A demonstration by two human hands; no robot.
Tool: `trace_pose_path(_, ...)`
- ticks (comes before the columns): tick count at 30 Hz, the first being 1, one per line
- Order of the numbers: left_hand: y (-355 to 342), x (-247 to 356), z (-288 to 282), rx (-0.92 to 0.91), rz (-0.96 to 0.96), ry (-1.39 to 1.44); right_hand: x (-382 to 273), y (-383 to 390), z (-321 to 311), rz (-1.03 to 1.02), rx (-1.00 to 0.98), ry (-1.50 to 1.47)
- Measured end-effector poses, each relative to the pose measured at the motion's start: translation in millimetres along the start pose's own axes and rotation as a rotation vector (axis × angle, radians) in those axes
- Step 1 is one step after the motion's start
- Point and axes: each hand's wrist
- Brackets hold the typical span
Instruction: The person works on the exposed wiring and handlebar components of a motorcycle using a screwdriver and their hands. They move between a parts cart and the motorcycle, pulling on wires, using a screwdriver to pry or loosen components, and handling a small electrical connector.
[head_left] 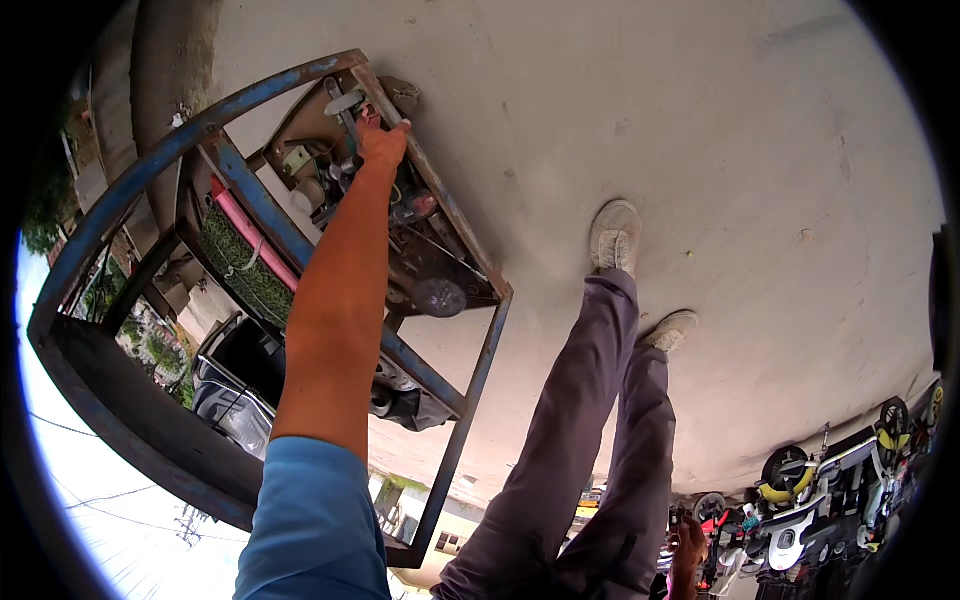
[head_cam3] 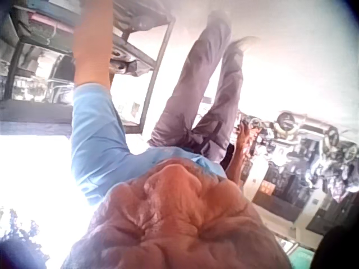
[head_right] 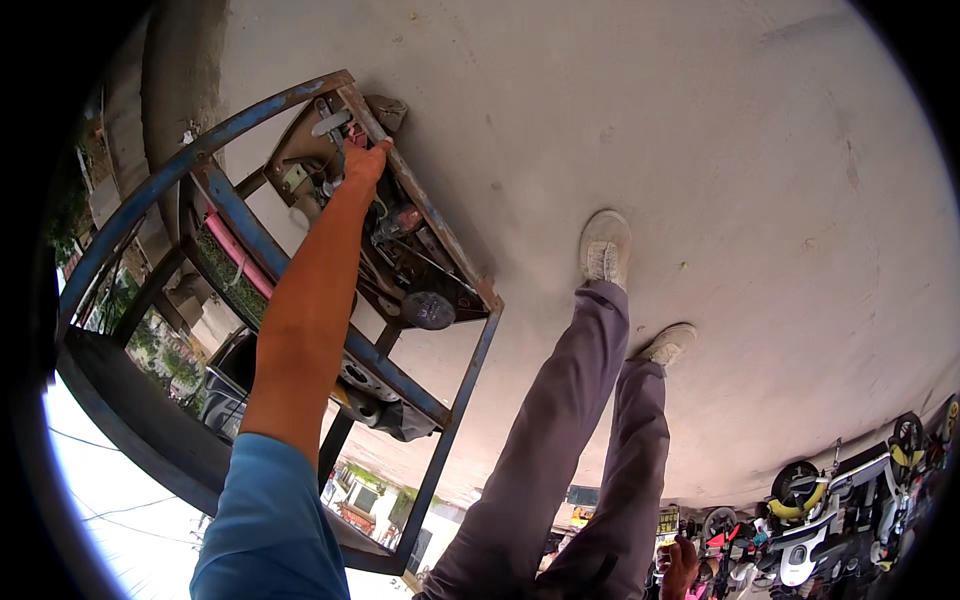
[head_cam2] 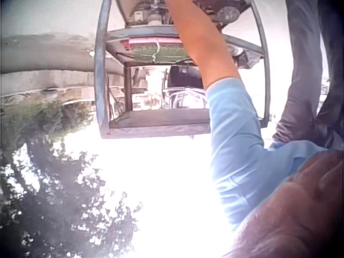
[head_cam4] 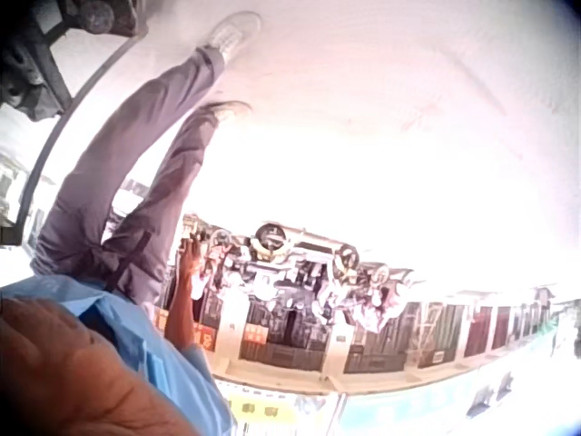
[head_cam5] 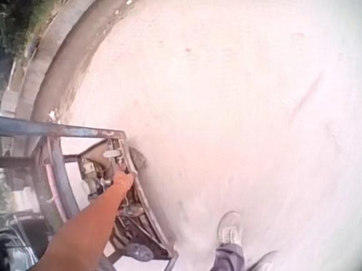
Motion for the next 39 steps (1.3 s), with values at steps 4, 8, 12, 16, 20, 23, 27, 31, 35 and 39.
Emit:
trace_pose_path(4,-13,-11,5,0.131,0.107,-0.231,12,-4,0,0.064,-0.082,-0.043)
trace_pose_path(8,-38,-50,-26,0.143,0.135,-0.103,-25,9,20,-0.019,-0.056,0.105)
trace_pose_path(12,49,-5,-20,0.191,0.18,-0.477,-41,36,10,-0.068,-0.08,0.103)
trace_pose_path(16,103,14,-29,0.449,0.416,-0.566,-59,61,6,-0.146,-0.011,0.015)
trace_pose_path(20,165,55,-57,0.519,0.83,-0.422,-89,83,11,-0.279,-0.075,-0.086)
trace_pose_path(23,235,86,-68,0.513,1.121,-0.296,-125,106,32,-0.379,-0.169,-0.152)
trace_pose_path(27,367,109,-92,0.398,1.31,-0.138,-173,157,68,-0.514,-0.346,-0.216)
trace_pose_path(31,526,99,-131,0.407,1.459,0.013,-203,233,98,-0.477,-0.717,-0.416)
trace_pose_path(35,668,40,-190,0.364,1.467,0.136,-184,336,100,-0.369,-0.898,-0.522)
trace_pose_path(39,733,-15,-238,0.348,1.36,0.126,-133,349,92,-0.54,-0.985,-0.257)
Point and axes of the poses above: each hand's wrist, its own y-axis away from the middle knuckle, its own z-axis out of the palm, x = y × z, and after that the axes turned 8 degrees about z, right-handed
